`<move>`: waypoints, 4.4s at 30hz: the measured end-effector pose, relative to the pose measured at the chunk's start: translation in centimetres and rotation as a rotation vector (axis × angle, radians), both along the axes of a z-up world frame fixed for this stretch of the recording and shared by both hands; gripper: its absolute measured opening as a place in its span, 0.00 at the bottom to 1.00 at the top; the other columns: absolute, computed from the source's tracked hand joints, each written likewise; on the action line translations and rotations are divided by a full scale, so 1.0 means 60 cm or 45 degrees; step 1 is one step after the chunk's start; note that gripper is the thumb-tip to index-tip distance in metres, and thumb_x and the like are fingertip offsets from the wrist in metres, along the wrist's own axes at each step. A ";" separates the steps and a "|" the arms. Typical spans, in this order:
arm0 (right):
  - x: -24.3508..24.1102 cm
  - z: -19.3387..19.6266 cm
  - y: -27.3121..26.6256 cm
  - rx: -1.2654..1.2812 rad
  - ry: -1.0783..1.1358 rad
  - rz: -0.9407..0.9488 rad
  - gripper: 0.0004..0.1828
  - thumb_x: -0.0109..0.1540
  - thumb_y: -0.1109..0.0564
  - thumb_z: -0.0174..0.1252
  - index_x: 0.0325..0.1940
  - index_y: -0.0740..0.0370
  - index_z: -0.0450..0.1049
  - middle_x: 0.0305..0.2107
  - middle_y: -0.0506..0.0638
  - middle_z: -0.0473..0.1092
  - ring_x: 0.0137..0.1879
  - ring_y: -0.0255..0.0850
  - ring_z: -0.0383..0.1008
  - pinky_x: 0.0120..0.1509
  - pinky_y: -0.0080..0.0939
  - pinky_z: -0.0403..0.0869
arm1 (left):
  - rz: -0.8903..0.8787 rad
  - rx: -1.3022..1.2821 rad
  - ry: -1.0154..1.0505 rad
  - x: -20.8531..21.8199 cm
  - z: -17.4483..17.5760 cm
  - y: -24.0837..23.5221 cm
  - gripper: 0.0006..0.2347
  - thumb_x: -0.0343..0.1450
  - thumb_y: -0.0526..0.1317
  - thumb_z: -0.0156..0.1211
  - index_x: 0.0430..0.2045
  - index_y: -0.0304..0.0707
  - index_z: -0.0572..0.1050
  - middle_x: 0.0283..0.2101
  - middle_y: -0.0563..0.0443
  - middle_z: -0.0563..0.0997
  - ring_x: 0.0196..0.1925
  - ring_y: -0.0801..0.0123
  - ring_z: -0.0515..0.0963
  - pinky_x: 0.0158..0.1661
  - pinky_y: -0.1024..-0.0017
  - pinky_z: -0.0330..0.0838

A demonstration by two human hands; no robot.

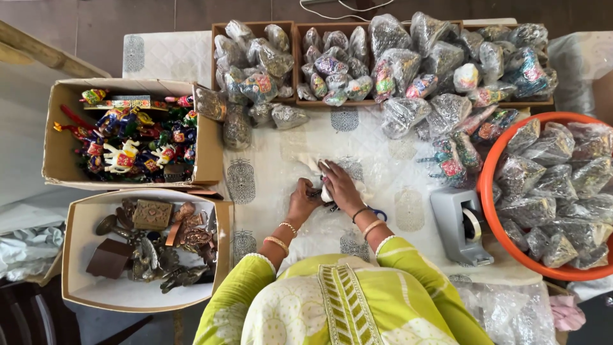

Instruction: The person wraps decorative figurines in clear plastic film at a work table, twisting the film closed around each item and placing the wrapped piece with the others. They use a tape dispenser and scissors on the table and handle items one at a time from boxes of unwrapped figurines.

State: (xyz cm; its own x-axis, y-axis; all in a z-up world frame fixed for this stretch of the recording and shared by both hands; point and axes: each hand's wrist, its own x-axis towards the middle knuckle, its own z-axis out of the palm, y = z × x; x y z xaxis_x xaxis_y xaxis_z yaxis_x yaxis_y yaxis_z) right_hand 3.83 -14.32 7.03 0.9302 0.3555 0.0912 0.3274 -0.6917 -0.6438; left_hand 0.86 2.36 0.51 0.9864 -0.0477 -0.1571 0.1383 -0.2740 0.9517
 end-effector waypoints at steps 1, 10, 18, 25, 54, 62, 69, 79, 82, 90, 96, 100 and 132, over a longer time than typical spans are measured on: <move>-0.010 -0.004 0.002 -0.003 0.004 -0.002 0.25 0.70 0.53 0.47 0.72 0.57 0.64 0.68 0.56 0.62 0.75 0.53 0.58 0.78 0.51 0.61 | -0.002 -0.003 0.004 -0.003 -0.010 -0.001 0.25 0.58 0.30 0.78 0.41 0.36 0.64 0.34 0.43 0.82 0.36 0.67 0.83 0.36 0.70 0.80; -0.136 0.012 -0.054 -0.244 -0.180 0.199 0.26 0.66 0.56 0.52 0.70 0.58 0.65 0.70 0.53 0.58 0.77 0.54 0.54 0.77 0.55 0.58 | -0.026 -0.068 0.183 -0.005 0.028 0.001 0.27 0.58 0.32 0.78 0.44 0.37 0.62 0.36 0.46 0.82 0.37 0.68 0.84 0.37 0.69 0.82; -0.161 -0.049 -0.128 -0.259 -0.152 0.144 0.15 0.61 0.60 0.61 0.52 0.56 0.75 0.57 0.48 0.69 0.68 0.49 0.67 0.73 0.47 0.70 | -0.179 -0.021 0.004 -0.004 -0.043 0.009 0.29 0.56 0.27 0.70 0.54 0.41 0.72 0.47 0.44 0.78 0.47 0.58 0.82 0.45 0.71 0.83; -0.071 -0.019 -0.049 0.630 0.254 -0.479 0.14 0.71 0.56 0.54 0.62 0.56 0.73 0.58 0.54 0.67 0.54 0.40 0.79 0.50 0.33 0.80 | -0.309 0.020 -0.048 0.000 0.012 0.014 0.29 0.57 0.33 0.76 0.53 0.42 0.73 0.49 0.46 0.75 0.53 0.54 0.74 0.51 0.65 0.81; -0.112 0.033 -0.026 -0.127 -0.162 -0.059 0.34 0.60 0.64 0.58 0.71 0.53 0.63 0.67 0.58 0.59 0.70 0.57 0.62 0.73 0.53 0.66 | -0.343 0.380 -0.184 -0.005 -0.097 0.011 0.26 0.57 0.39 0.76 0.50 0.40 0.74 0.52 0.42 0.78 0.55 0.45 0.71 0.58 0.56 0.67; -0.121 -0.002 -0.200 0.092 -0.054 -0.644 0.25 0.67 0.63 0.55 0.69 0.51 0.67 0.63 0.53 0.63 0.71 0.51 0.64 0.74 0.49 0.69 | -0.344 0.301 -0.063 0.001 0.023 0.007 0.36 0.57 0.36 0.76 0.62 0.49 0.68 0.45 0.46 0.78 0.48 0.53 0.74 0.55 0.57 0.67; -0.178 0.050 -0.249 -0.664 -0.383 -0.728 0.26 0.60 0.50 0.63 0.62 0.55 0.69 0.56 0.63 0.63 0.63 0.57 0.61 0.68 0.58 0.60 | -0.159 0.301 -0.113 -0.021 0.007 -0.009 0.31 0.59 0.33 0.77 0.59 0.47 0.70 0.41 0.47 0.79 0.45 0.54 0.73 0.49 0.61 0.72; -0.233 0.023 -0.201 -0.220 -0.049 -0.439 0.24 0.59 0.52 0.65 0.57 0.61 0.72 0.44 0.57 0.68 0.49 0.55 0.67 0.58 0.55 0.68 | 0.156 -0.191 0.132 -0.030 0.038 -0.027 0.26 0.64 0.27 0.70 0.57 0.40 0.69 0.43 0.44 0.73 0.33 0.72 0.74 0.36 0.75 0.76; -0.236 0.033 -0.234 -0.220 -0.023 -0.574 0.21 0.54 0.54 0.66 0.51 0.59 0.73 0.39 0.58 0.68 0.48 0.56 0.67 0.56 0.55 0.68 | 0.191 -0.182 0.071 -0.030 0.039 -0.033 0.24 0.65 0.27 0.70 0.54 0.38 0.68 0.41 0.45 0.73 0.32 0.76 0.75 0.33 0.78 0.75; -0.235 0.031 -0.256 -0.427 -0.195 -0.708 0.18 0.52 0.62 0.63 0.46 0.58 0.74 0.42 0.57 0.68 0.50 0.56 0.67 0.58 0.56 0.69 | -0.023 0.465 -0.154 -0.027 0.048 -0.026 0.26 0.59 0.32 0.73 0.51 0.36 0.68 0.45 0.37 0.76 0.50 0.41 0.69 0.52 0.50 0.66; -0.171 0.057 -0.125 -0.193 -0.045 -0.133 0.25 0.63 0.51 0.64 0.63 0.57 0.70 0.60 0.57 0.65 0.66 0.54 0.64 0.68 0.54 0.68 | 0.027 0.405 -0.020 -0.019 0.079 -0.031 0.24 0.60 0.36 0.76 0.48 0.41 0.69 0.34 0.42 0.77 0.43 0.51 0.76 0.45 0.55 0.72; -0.155 0.049 -0.105 -0.330 0.032 -0.076 0.34 0.56 0.50 0.66 0.66 0.54 0.66 0.64 0.57 0.61 0.69 0.56 0.59 0.68 0.56 0.64 | 0.191 0.204 0.154 -0.015 0.096 -0.042 0.23 0.63 0.38 0.73 0.48 0.42 0.67 0.35 0.46 0.76 0.36 0.55 0.78 0.39 0.58 0.75; -0.070 0.031 -0.065 -0.077 0.092 -0.099 0.33 0.60 0.53 0.65 0.70 0.48 0.66 0.63 0.55 0.63 0.67 0.55 0.61 0.72 0.53 0.66 | 0.346 0.027 0.347 0.160 0.024 0.065 0.11 0.71 0.43 0.69 0.38 0.32 0.83 0.34 0.43 0.82 0.33 0.72 0.71 0.36 0.70 0.68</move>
State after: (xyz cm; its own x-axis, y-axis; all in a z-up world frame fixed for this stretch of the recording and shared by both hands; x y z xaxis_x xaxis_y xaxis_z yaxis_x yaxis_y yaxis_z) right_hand -0.37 -18.20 8.89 0.9587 0.2845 0.0038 0.2254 -0.7514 -0.6201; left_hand 10.48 6.27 1.95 0.8848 0.2156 -0.4131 0.4554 -0.2121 0.8647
